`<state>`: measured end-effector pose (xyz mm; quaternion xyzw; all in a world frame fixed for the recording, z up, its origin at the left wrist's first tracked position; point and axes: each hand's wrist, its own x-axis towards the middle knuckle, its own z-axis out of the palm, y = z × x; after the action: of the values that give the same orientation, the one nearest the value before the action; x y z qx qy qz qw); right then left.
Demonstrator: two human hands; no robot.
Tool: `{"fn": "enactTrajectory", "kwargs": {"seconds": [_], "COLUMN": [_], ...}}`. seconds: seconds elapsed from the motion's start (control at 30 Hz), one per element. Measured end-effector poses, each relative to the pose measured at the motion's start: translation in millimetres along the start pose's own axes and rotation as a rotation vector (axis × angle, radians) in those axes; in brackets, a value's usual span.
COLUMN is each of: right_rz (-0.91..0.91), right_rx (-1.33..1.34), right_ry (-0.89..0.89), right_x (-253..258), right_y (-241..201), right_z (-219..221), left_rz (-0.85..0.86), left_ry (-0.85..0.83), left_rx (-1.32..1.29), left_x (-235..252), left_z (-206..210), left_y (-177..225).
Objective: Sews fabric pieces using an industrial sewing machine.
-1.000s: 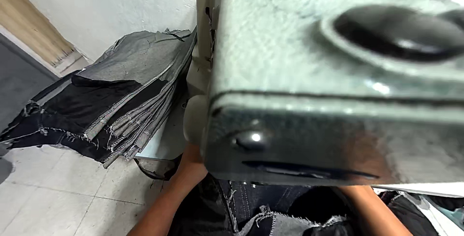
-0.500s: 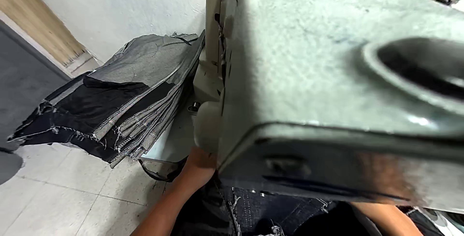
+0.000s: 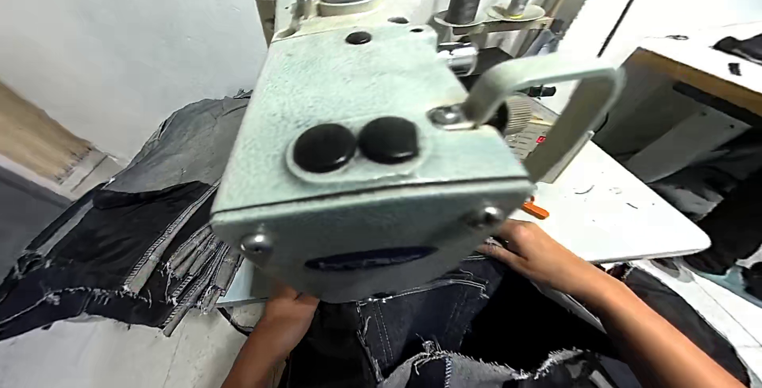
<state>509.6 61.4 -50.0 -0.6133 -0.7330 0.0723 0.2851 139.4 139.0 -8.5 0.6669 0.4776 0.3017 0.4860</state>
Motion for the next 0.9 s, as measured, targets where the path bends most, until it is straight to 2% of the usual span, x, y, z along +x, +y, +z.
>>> {"fn": "enactTrajectory", "kwargs": {"seconds": [0.1,0.2,0.27,0.37,0.5,0.6,0.7,0.8,0.9], "right_rz": [0.078,0.22,0.283,0.35,0.434,0.391,0.279,0.127,0.087], "right_rx": [0.099,0.282,0.388,0.576,0.79,0.764,0.54,0.266,0.229], "right_ry": [-0.097,-0.244,-0.278,-0.228,-0.045,-0.014,-0.048,0.073,0.074], "right_x": [-10.7,-17.9,-22.1,-25.3,-19.8,-11.8,9.1,39.3,59.5], "right_y": [19.2,27.0,32.4,31.5,12.6,1.5,-27.4,-67.4,-84.5], "right_z": [-2.2,-9.5,-8.6,-2.7,3.9,11.3,21.5,36.0,36.8], "left_rz": [0.068,0.035,0.021,-0.003,-0.072,-0.031,0.096,0.041,0.039], "left_ry": [-0.012,-0.033,-0.027,-0.033,-0.024,0.012,0.074,0.159,0.227], "left_rx": [-0.1,-0.13,-0.164,-0.193,-0.228,-0.271,-0.174,-0.129,-0.2], "left_x": [1.2,2.2,2.0,2.3,2.6,-0.1,1.3,-2.9,-10.0], "left_z": [1.4,3.2,5.5,8.8,16.9,8.4,-30.3,-65.6,-79.8], "left_y": [-5.0,-4.3,-3.9,-2.1,4.0,-4.5,-37.7,-59.9,-68.5]}}
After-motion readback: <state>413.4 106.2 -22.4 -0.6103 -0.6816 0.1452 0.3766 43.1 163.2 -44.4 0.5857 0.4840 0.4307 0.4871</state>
